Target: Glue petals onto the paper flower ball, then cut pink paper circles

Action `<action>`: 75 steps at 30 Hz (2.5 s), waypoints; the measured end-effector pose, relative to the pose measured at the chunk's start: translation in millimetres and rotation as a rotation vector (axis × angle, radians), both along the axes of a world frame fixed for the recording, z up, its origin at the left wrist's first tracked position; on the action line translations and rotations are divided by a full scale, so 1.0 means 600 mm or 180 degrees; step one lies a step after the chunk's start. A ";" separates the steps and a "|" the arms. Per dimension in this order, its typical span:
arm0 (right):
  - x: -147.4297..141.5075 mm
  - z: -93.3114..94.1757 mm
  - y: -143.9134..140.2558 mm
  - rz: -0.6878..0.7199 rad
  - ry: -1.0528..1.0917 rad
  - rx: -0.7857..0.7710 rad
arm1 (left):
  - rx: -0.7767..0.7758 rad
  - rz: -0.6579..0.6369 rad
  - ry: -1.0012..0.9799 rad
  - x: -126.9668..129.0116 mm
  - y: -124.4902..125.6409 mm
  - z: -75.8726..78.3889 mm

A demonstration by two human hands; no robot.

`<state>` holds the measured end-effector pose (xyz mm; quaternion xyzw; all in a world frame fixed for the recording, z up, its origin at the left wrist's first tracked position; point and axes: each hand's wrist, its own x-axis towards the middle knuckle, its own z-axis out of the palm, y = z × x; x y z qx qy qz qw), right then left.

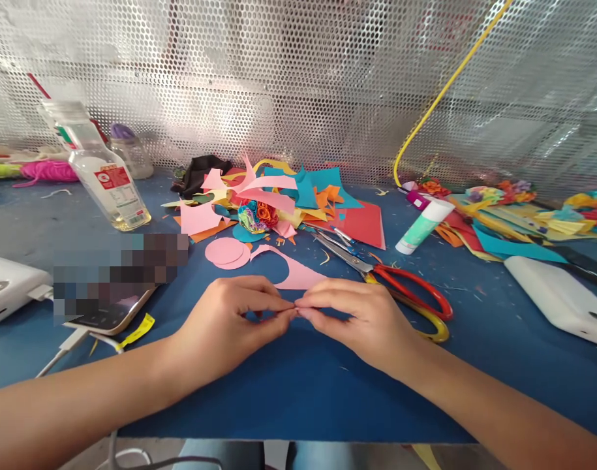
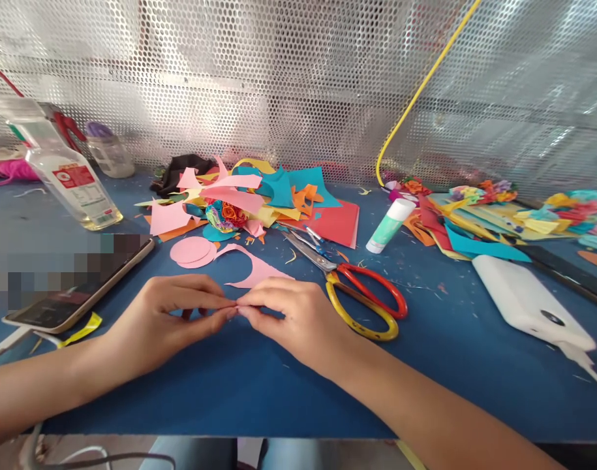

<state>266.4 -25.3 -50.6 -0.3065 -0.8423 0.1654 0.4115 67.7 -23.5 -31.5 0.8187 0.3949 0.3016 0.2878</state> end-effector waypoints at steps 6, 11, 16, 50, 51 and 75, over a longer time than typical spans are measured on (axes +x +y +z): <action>-0.002 -0.003 0.000 -0.0047 0.0063 -0.0099 | 0.0437 -0.0082 -0.0091 0.000 0.002 -0.005; -0.004 -0.001 -0.004 0.0032 0.0117 -0.0197 | 0.0510 -0.0164 -0.0022 -0.001 -0.003 -0.005; -0.006 0.006 -0.008 0.0040 0.0382 -0.0199 | 0.0122 -0.0148 -0.0289 0.000 -0.011 0.000; -0.003 0.013 -0.013 -0.0117 -0.0280 0.0906 | 0.0492 -0.0396 -0.0232 -0.006 0.004 0.000; -0.004 0.012 -0.013 -0.0104 -0.0286 0.0920 | 0.0526 -0.0391 -0.0219 -0.006 0.003 0.000; -0.008 0.011 -0.016 -0.0306 -0.0106 0.0046 | 0.1114 -0.0339 -0.0195 -0.002 0.009 -0.013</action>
